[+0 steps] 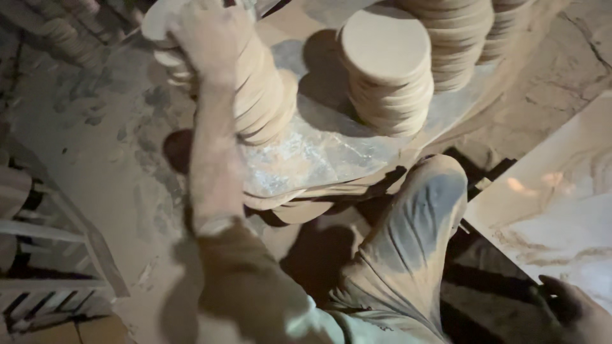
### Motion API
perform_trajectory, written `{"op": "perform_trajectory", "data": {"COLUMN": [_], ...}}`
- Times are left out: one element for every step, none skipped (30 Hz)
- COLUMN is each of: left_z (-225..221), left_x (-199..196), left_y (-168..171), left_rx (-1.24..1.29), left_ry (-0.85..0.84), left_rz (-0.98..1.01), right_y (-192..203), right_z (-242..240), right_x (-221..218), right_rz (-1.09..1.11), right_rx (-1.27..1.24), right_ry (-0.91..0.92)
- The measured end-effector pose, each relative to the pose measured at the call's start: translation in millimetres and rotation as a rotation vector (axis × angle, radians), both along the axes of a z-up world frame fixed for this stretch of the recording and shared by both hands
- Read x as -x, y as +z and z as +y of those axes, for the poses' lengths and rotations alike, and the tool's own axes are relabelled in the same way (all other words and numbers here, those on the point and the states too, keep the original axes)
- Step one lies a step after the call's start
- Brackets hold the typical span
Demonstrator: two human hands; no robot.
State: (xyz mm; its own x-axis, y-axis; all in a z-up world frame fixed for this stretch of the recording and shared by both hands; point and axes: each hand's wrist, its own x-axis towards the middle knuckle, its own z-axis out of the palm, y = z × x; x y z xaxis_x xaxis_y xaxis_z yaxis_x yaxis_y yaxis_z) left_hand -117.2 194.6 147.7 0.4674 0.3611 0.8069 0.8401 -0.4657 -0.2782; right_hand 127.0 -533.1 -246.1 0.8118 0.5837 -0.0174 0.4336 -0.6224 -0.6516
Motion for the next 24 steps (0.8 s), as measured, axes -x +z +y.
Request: {"op": "perform_trajectory", "data": {"left_z": [-5,-10,-14,-20,-25,-30,-35,-39,-45,-51,-59,-67,-80,-94,-111,-127,-144,-159,-169,-176,-178,-178,-180,-182], "left_x": [9,19,30,44,52,61,66,67,65,60,54,44,33,15,0,-13,-25,-35,-42,-44,-44,-40,-35,-34], "left_y": [15,32,48,58,65,70,70,72,70,65,57,47,32,13,-8,-29,-51,-71,-86,-95,-100,-100,-99,-94], "left_rx": [-0.023,-0.045,-0.068,-0.076,-0.085,-0.087,-0.081,-0.075,-0.065,-0.04,-0.012,0.023,0.087,0.15,0.219,0.33,0.441,0.553,0.665,0.779,0.831,0.877,0.924,0.941], "left_ry": [-0.021,-0.043,-0.065,-0.094,-0.131,-0.16,-0.202,-0.247,-0.295,-0.349,-0.404,-0.468,-0.523,-0.581,-0.62,-0.63,-0.638,-0.638,-0.635,-0.627,-0.644,-0.654,-0.664,-0.691], "left_rz": [0.035,0.067,0.104,0.135,0.163,0.193,0.214,0.233,0.254,0.269,0.28,0.284,0.266,0.244,0.218,0.164,0.112,0.059,0.006,-0.046,-0.059,-0.077,-0.095,-0.109], "right_y": [-3,-8,-14,-20,-27,-34,-40,-44,-46,-46,-47,-50,-51,-51,-51,-49,-47,-45,-44,-41,-37,-32,-24,-17], "right_z": [-3,-5,-5,-9,-11,-11,-11,-10,-10,-11,-14,-16,-18,-21,-24,-29,-34,-38,-41,-44,-47,-44,-44,-42], "right_x": [1,-1,-4,-3,-3,-4,-5,-8,-10,-8,-3,5,8,10,11,12,13,10,8,8,9,10,11,12], "right_rz": [0.02,0.079,0.136,0.201,0.199,0.2,0.2,0.17,0.14,0.111,0.118,0.125,0.131,0.196,0.26,0.322,0.36,0.4,0.439,0.415,0.392,0.367,0.445,0.518], "right_rx": [-0.081,-0.185,-0.29,-0.385,-0.395,-0.403,-0.411,-0.358,-0.305,-0.252,-0.224,-0.198,-0.172,-0.248,-0.326,-0.4,-0.404,-0.407,-0.411,-0.37,-0.329,-0.29,-0.231,-0.181], "right_ry": [-0.019,-0.009,0.001,0.019,-0.005,-0.023,-0.041,-0.027,-0.012,-0.001,-0.026,-0.055,-0.084,-0.079,-0.073,-0.07,-0.028,0.018,0.063,0.038,0.013,-0.003,0.007,0.014]}}
